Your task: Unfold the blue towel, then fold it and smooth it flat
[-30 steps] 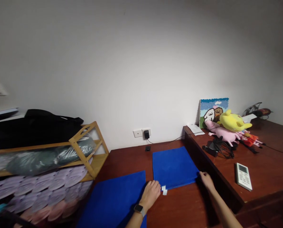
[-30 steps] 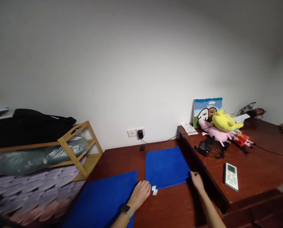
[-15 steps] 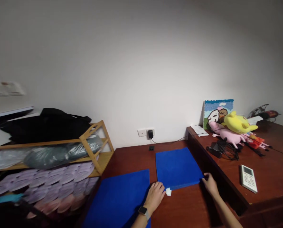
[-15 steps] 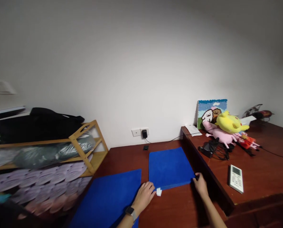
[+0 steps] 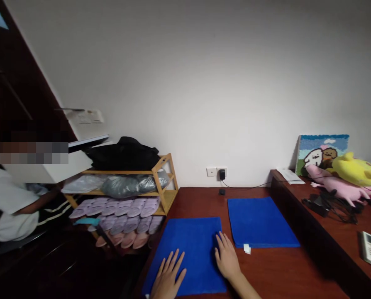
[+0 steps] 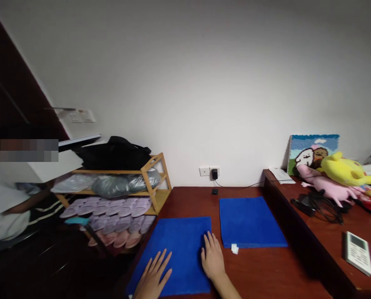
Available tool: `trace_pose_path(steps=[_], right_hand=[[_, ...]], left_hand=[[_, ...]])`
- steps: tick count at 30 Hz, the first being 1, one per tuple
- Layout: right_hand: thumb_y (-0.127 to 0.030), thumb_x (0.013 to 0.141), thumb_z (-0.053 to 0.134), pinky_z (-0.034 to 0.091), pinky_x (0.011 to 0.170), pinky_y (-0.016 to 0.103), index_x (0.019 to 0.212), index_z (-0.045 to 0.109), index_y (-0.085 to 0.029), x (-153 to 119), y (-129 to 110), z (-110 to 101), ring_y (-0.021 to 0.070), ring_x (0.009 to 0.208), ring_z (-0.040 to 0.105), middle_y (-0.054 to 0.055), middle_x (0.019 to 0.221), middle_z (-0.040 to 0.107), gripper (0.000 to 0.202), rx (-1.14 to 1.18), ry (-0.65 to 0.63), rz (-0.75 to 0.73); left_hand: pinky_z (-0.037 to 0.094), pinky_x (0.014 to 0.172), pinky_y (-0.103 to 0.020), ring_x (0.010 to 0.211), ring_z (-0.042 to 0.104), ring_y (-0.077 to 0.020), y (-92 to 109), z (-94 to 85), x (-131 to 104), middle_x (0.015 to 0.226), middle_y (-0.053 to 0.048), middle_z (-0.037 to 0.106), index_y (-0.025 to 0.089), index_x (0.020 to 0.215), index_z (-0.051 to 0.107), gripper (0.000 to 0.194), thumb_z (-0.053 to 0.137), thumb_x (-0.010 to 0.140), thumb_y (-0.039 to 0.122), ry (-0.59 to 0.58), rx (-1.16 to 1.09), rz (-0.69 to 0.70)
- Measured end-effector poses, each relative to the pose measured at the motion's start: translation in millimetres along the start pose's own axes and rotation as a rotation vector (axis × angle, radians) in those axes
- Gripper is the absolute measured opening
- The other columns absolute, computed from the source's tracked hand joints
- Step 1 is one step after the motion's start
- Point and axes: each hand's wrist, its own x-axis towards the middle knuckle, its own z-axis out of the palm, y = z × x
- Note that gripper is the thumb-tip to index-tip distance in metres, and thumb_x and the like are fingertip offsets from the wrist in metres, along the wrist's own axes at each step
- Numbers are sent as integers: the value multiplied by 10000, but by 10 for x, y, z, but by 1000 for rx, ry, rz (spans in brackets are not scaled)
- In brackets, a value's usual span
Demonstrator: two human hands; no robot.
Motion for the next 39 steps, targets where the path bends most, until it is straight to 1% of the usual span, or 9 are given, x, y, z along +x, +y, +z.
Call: trace_pose_path(steps=[3,6,17,22,25,28,30,36,39], right_hand=[[-482,997,292,141,1296,459,1600,295,-191,98,-148,278,262,1570,129,10,1677,188,669,-111,-104,82],[-543,1008,226,117,1295,485,1602,272,-213,152,-72,430,263,1571,116,-12,1673,171,681,-157,-121,103],[-495,1014,161,92,1296,446,1613,147,-106,869,0,486,239,1575,81,36,1688,97,715,-241,-79,235],[-483,1007,136,91,1296,448,1610,166,-88,845,120,641,233,1575,90,49,1685,113,722,-249,-41,213],[-450,1001,170,87,1294,455,1607,197,-81,853,146,664,240,1574,91,64,1683,129,710,-265,-43,207],[-447,996,205,91,1294,457,1602,224,-72,877,168,700,248,1573,101,84,1680,147,713,-237,-32,200],[-452,995,207,97,1294,465,1602,224,-68,889,184,734,254,1572,118,94,1677,158,718,-217,-10,199],[-507,1002,136,97,1298,470,1615,170,-102,882,203,771,235,1575,96,54,1686,129,735,-204,3,212],[-502,1002,143,84,1300,456,1613,166,-101,901,180,732,231,1576,80,43,1688,108,731,-221,-19,222]], left_hand=[[324,1237,-543,1525,308,-259,-51,31,-123,1649,59,309,435,1572,253,580,373,1018,561,-24,-7,18],[329,1234,-565,1522,308,-273,-53,48,-118,1651,61,280,457,1572,191,587,377,1023,547,-27,-40,37],[341,1220,-587,1508,346,-304,-165,107,-86,1647,29,316,449,1576,212,610,425,1011,541,-46,-82,55],[354,1225,-527,1507,356,-263,365,45,590,1642,-31,361,335,1600,260,573,352,1051,469,88,-112,149],[341,1230,-511,1511,350,-251,848,132,1121,1628,-51,392,291,1580,339,546,290,1063,462,65,-149,217],[313,1239,-516,1510,351,-244,971,287,1415,1620,-52,404,296,1563,379,557,235,1064,497,4,-164,167],[287,1244,-526,1522,326,-250,743,359,1445,1636,-53,370,307,1566,369,580,228,1054,541,-25,-140,106],[228,1248,-544,1548,253,-276,-566,291,1238,1669,-82,269,239,1590,313,669,257,1023,591,-55,37,-211],[224,1255,-508,1548,253,-262,-877,240,1219,1675,-72,253,213,1598,293,678,255,1025,574,-63,62,-232]])
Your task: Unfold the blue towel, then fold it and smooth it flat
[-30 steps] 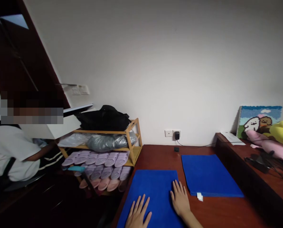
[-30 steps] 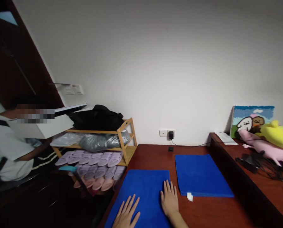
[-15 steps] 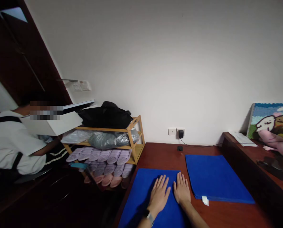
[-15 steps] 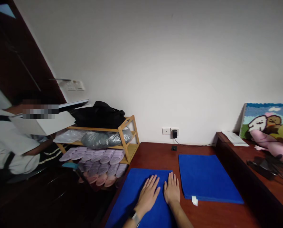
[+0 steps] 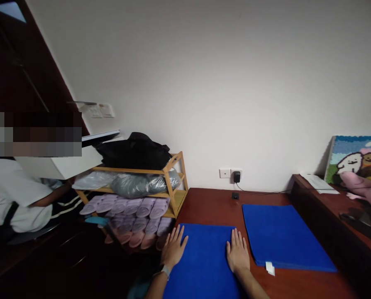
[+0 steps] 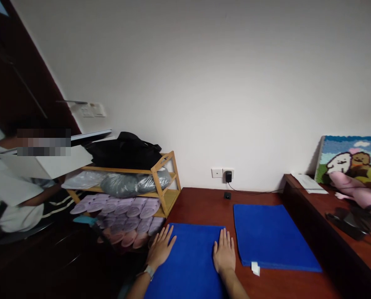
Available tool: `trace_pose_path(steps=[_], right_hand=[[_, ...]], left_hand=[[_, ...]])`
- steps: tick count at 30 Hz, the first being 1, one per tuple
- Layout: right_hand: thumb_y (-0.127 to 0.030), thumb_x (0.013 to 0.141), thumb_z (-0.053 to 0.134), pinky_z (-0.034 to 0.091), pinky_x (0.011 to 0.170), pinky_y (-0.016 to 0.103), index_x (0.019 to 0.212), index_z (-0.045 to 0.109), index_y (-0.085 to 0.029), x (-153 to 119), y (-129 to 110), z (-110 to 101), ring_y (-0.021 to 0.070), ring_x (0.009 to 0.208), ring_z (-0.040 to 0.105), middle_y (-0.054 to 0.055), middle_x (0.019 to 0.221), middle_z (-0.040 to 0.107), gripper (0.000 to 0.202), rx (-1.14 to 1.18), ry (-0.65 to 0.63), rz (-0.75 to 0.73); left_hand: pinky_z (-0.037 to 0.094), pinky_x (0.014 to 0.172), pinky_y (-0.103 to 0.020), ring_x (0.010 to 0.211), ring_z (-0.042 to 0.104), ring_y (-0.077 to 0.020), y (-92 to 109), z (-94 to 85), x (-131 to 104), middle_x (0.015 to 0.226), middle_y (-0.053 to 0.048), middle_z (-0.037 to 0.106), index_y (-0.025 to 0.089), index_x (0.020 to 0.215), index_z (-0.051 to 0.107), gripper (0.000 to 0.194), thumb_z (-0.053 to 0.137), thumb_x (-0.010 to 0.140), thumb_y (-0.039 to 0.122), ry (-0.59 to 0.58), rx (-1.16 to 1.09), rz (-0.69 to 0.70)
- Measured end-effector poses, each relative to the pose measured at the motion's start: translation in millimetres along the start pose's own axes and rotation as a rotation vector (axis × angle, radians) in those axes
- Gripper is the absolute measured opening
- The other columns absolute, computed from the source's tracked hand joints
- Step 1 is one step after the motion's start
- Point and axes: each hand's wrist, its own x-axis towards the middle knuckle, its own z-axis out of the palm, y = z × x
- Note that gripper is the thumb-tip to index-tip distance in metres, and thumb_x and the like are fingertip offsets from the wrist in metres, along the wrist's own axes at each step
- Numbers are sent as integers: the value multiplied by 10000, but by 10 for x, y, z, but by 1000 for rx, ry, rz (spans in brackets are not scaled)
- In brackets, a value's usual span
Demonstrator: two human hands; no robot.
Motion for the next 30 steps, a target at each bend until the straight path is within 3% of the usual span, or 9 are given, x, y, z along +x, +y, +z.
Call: trace_pose_path(steps=[4,7,9,12,15,17,20,26,30], right_hand=[[-434,1004,183,92,1296,456,1607,205,-95,-23,-67,-153,233,1573,98,59,1682,141,692,-6,14,5],[-397,1007,191,100,1297,457,1602,248,-113,-252,-80,-241,231,1571,109,46,1677,158,662,-4,45,-22],[-405,1009,192,104,1300,464,1601,267,-144,-544,-37,-205,234,1571,110,16,1673,158,651,6,69,-60],[-444,1009,202,140,1299,489,1602,280,-199,-1064,75,-22,253,1565,139,-20,1663,177,647,38,67,-72],[-442,992,277,153,1297,510,1583,340,-224,-1450,150,129,272,1560,153,-13,1651,220,633,48,-25,-88],[-407,980,306,124,1300,517,1577,353,-232,-1570,151,142,267,1563,126,-8,1652,219,624,39,-45,-108],[-430,1002,257,108,1301,521,1586,326,-218,-1599,99,68,263,1565,112,-5,1661,179,625,44,-3,-93],[-460,1020,221,136,1303,497,1600,268,-179,-1587,10,-105,261,1565,127,-3,1666,146,645,58,2,-62],[-428,1030,271,222,1281,501,1578,357,-274,-1667,112,12,267,1545,235,-24,1652,247,576,78,172,-183]], left_hand=[[237,1247,-520,1529,307,-274,-7,-58,40,1647,-91,332,201,1572,368,651,281,1022,539,47,21,27],[238,1251,-517,1532,298,-278,175,-126,-68,1631,-109,370,181,1552,409,631,295,1027,512,94,25,73],[266,1250,-502,1528,310,-268,452,-139,-273,1622,-107,394,185,1549,416,605,284,1042,488,165,-13,157],[344,1227,-489,1505,361,-246,1104,-85,-766,1620,-55,408,257,1567,378,547,294,1058,439,224,-126,382],[359,1230,-480,1512,348,-230,1727,-37,-1259,1646,-10,352,321,1601,258,550,305,1063,423,140,-210,572],[349,1239,-483,1516,339,-219,1890,-61,-1452,1648,6,339,343,1606,207,552,289,1068,431,67,-227,613],[337,1242,-514,1523,318,-233,1599,-165,-1520,1654,4,303,350,1601,199,565,295,1060,484,-9,-178,539],[296,1255,-502,1526,280,-239,97,-297,-1585,1647,14,287,316,1579,290,585,319,1033,524,-33,0,179],[395,1207,-404,1470,401,-186,-531,-212,-1837,1619,60,359,376,1575,301,553,359,1026,397,93,-14,325]])
